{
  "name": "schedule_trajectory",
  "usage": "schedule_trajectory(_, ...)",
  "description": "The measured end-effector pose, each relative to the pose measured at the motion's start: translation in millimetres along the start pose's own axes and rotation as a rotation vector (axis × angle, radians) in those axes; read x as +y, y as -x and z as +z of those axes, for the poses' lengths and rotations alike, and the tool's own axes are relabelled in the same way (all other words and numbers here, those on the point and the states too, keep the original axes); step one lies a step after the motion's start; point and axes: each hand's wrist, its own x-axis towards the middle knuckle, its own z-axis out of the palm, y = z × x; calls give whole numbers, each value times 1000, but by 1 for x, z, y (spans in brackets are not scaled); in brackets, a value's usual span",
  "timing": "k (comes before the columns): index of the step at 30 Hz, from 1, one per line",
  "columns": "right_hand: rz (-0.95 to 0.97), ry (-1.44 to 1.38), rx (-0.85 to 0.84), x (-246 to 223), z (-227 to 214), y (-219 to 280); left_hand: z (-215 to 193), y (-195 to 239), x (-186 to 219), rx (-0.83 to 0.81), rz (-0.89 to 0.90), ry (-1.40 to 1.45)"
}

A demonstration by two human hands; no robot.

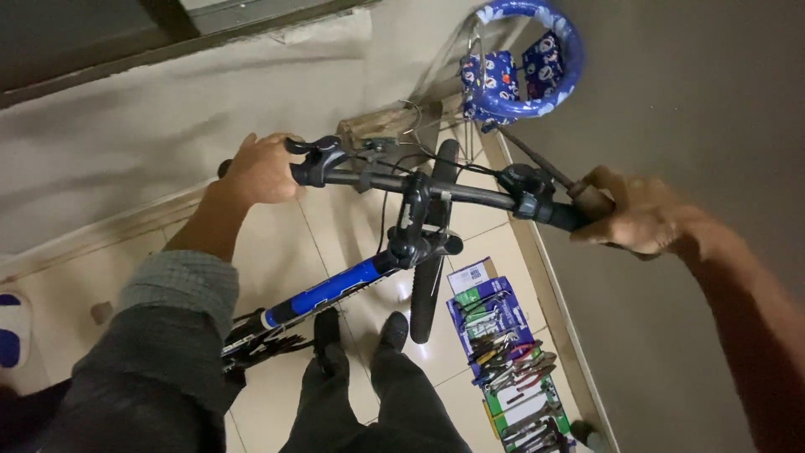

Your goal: The person uses a screwdriver to tighten bolts on the handlebar stem of a bicycle. They then reposition the bicycle upright and continue to tighten the handlebar stem bolts with the screwdriver.

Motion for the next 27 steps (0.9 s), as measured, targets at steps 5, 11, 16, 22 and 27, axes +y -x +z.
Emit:
schedule_trajectory(5,8,-82,38,2,2,5,9,-5,-6,-39,-38,-12)
schedule_trajectory(11,-66,-64,30,6,3,2,-11,11,15,-28,-175,75)
schedule_trajectory(16,-104,-68,1,14,9,-7,6,15,8,120,-201,65)
schedule_trajectory(22,-131,-51,-2,15,7,-1,24,61,31,515,-264,168)
schedule_trajectory(27,-188,28,6,11,4,1,79,131,60,636,-332,388)
